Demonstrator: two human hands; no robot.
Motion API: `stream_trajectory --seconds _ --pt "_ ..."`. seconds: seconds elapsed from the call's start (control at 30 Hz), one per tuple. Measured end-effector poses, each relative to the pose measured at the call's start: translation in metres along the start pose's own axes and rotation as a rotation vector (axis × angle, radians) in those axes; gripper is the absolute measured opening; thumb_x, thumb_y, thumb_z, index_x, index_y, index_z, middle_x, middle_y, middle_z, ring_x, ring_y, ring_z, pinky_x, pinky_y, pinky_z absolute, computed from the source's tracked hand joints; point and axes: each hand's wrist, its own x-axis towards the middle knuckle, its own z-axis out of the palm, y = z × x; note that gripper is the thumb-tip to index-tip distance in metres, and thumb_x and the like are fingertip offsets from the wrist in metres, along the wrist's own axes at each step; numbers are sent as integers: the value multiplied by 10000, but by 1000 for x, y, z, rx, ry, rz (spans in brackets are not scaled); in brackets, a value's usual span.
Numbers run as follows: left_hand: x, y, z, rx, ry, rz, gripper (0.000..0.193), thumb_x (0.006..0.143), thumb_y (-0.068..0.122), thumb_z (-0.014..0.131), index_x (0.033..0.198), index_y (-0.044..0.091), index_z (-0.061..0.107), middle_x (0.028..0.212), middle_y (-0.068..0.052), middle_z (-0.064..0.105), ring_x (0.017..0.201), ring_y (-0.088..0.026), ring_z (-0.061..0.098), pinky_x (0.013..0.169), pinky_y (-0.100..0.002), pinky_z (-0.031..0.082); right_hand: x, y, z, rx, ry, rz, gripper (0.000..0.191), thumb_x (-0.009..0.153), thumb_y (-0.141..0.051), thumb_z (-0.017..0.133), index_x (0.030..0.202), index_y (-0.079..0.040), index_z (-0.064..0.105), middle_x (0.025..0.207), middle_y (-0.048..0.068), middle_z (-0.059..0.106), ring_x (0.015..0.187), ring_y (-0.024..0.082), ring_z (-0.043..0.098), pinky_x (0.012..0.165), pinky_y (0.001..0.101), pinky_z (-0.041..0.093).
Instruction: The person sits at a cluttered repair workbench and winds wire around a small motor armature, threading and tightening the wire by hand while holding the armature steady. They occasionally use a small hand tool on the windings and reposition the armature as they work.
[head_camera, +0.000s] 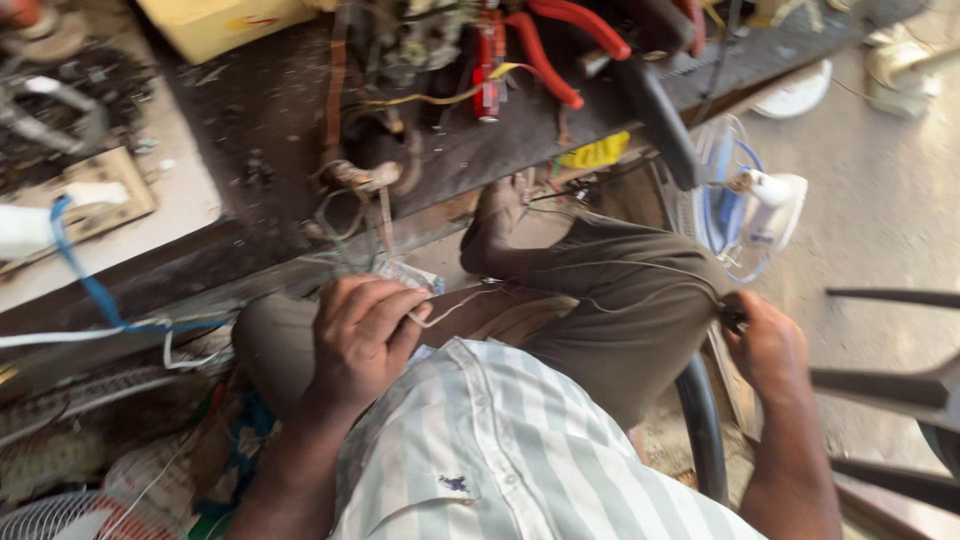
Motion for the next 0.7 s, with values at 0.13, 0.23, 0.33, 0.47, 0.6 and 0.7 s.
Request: stream_trajectory --seconds 0.13,0.23,0.33,0.47,0.6,0.7 --pt "-5 -2 -2 -3 27 17 210 891 104 804 1087 112 731 1065 -17 689 1015 -247 637 931 -416 505 0 -3 -27 -194 263 -295 557 693 81 695 1227 -76 700 1089 146 699 975 351 691 865 421 548" --pt "-5 -2 -2 -13 39 40 261 868 137 818 1111 113 724 1058 -25 674 998 -258 623 921 -410 501 10 -28 -35 261 441 -207 199 1060 90 614 1185 4 742 1156 163 683 744 244 631 618 320 500" --pt "-5 0 -4 -8 58 100 264 883 136 835 1124 112 730 1045 -7 674 968 -236 618 876 -406 487 13 -66 -43 152 606 -491 223 1040 177 620 1167 43 745 1170 132 653 914 228 651 786 298 554" --pt "1 5 -1 -103 69 81 274 892 132 832 1144 123 728 1057 -6 678 964 -225 630 862 -391 503 15 -138 -36 569 545 -638 226 860 180 643 1065 110 709 1119 222 672 907 284 694 789 374 565" --pt "4 13 0 -168 77 13 279 888 146 832 1145 116 727 1040 -23 685 962 -239 643 862 -376 526 17 -207 -27 615 506 -956 211 819 135 682 1005 45 723 1081 164 690 990 289 735 857 365 602" --pt "3 20 -2 -162 83 0 276 895 165 825 1148 110 727 1039 -35 695 972 -245 648 871 -370 532 12 -246 -19 672 454 -1009 186 865 129 699 1021 33 734 1082 170 684 998 296 740 889 378 625"
